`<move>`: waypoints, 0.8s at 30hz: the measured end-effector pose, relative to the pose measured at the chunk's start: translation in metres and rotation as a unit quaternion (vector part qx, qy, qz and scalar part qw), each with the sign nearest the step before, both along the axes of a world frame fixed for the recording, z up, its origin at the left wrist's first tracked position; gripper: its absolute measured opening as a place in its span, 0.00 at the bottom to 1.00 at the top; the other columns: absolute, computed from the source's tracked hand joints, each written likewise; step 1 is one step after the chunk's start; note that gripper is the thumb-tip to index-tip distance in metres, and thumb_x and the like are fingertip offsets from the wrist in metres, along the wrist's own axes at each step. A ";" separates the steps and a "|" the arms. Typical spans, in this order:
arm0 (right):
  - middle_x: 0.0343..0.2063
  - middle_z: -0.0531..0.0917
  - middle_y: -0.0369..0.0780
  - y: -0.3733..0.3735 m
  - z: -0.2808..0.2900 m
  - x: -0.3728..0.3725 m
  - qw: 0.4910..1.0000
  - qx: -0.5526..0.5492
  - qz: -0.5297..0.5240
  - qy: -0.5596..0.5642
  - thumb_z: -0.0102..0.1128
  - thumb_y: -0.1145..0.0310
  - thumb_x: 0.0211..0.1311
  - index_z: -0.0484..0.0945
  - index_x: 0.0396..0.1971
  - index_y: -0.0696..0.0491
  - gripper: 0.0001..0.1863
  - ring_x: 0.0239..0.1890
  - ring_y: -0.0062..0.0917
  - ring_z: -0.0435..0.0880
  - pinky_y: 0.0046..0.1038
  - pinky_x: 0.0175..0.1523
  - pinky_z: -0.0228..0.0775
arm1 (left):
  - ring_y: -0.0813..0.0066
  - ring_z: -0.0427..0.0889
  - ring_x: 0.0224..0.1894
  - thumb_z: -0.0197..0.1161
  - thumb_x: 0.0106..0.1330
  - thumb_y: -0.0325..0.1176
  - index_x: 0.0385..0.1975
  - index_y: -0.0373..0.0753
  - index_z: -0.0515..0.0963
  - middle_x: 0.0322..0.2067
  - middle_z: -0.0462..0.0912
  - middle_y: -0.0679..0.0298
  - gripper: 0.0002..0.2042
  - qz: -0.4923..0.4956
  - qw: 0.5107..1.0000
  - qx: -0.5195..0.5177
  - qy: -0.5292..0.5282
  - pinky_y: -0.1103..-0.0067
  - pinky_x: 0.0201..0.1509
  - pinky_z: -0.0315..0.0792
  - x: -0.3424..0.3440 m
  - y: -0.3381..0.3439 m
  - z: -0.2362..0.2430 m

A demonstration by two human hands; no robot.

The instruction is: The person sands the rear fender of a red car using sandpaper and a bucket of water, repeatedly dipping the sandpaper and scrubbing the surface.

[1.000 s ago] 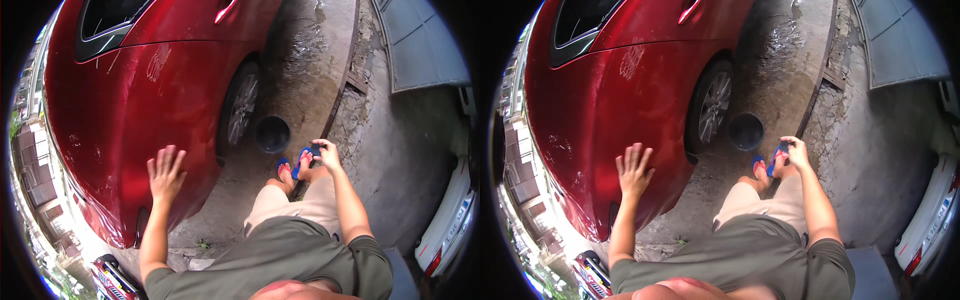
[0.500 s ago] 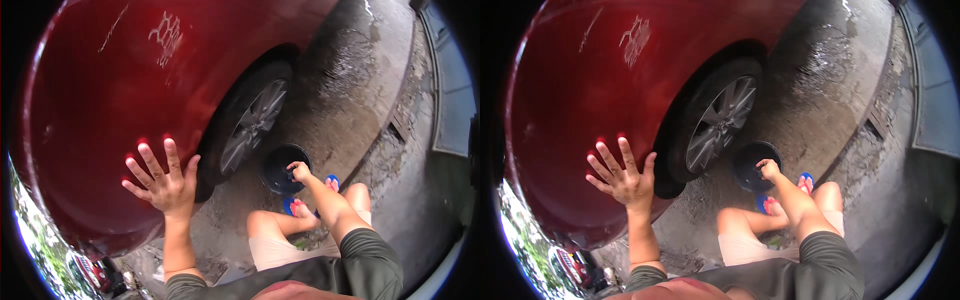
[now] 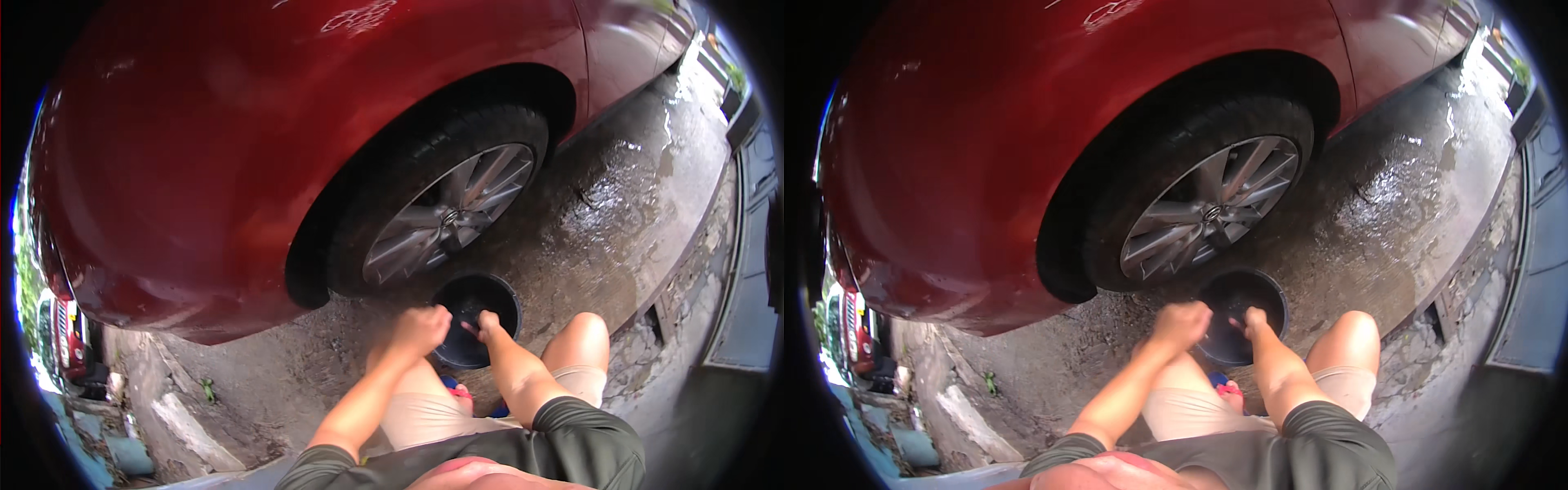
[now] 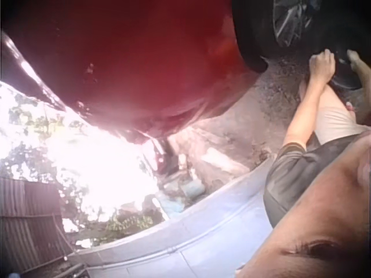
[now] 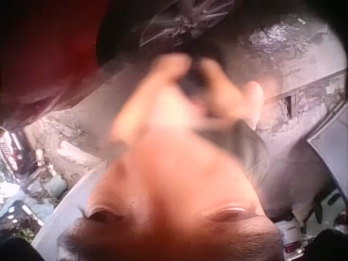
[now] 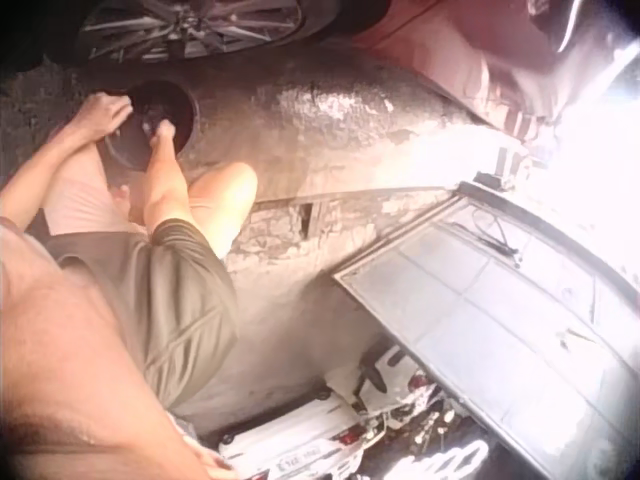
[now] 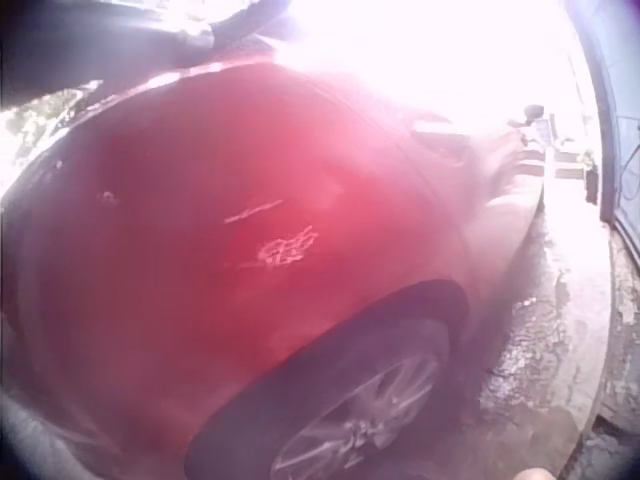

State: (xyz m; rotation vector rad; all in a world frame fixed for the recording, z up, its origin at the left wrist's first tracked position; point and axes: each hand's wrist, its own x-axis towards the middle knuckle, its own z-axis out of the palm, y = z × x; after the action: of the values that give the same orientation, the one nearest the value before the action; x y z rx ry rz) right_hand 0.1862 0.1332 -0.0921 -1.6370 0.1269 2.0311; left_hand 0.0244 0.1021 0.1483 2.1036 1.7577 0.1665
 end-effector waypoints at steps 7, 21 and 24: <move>0.53 0.79 0.45 0.011 0.007 0.023 0.998 0.007 -0.009 -0.058 0.41 0.75 0.71 0.75 0.59 0.51 0.20 0.53 0.39 0.81 0.46 0.40 0.90 | 0.53 0.87 0.54 0.64 0.61 0.29 0.45 0.36 0.88 0.50 0.87 0.49 0.14 -0.071 0.915 -0.380 0.118 0.60 0.57 0.80 0.065 -0.008 -0.200; 0.60 0.76 0.54 0.026 0.137 0.118 0.981 0.141 -0.101 0.088 0.38 0.84 0.69 0.65 0.68 0.47 0.29 0.59 0.51 0.81 0.42 0.56 0.85 | 0.56 0.87 0.42 0.65 0.68 0.47 0.39 0.40 0.84 0.34 0.88 0.57 0.15 -0.106 0.993 -0.022 0.046 0.61 0.52 0.77 0.020 0.032 -0.105; 0.59 0.74 0.55 0.045 0.159 0.178 0.975 0.169 -0.137 0.045 0.40 0.84 0.68 0.67 0.66 0.47 0.29 0.53 0.51 0.83 0.43 0.54 0.87 | 0.62 0.83 0.45 0.66 0.67 0.45 0.35 0.42 0.83 0.35 0.85 0.61 0.12 -0.204 0.973 0.107 0.030 0.66 0.54 0.72 0.030 0.049 -0.085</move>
State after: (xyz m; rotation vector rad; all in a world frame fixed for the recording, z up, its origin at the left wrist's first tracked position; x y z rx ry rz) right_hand 0.3638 0.1787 0.0670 -1.2444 0.0333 1.8008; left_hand 0.0541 0.1513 0.0630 2.5990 1.3481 0.1828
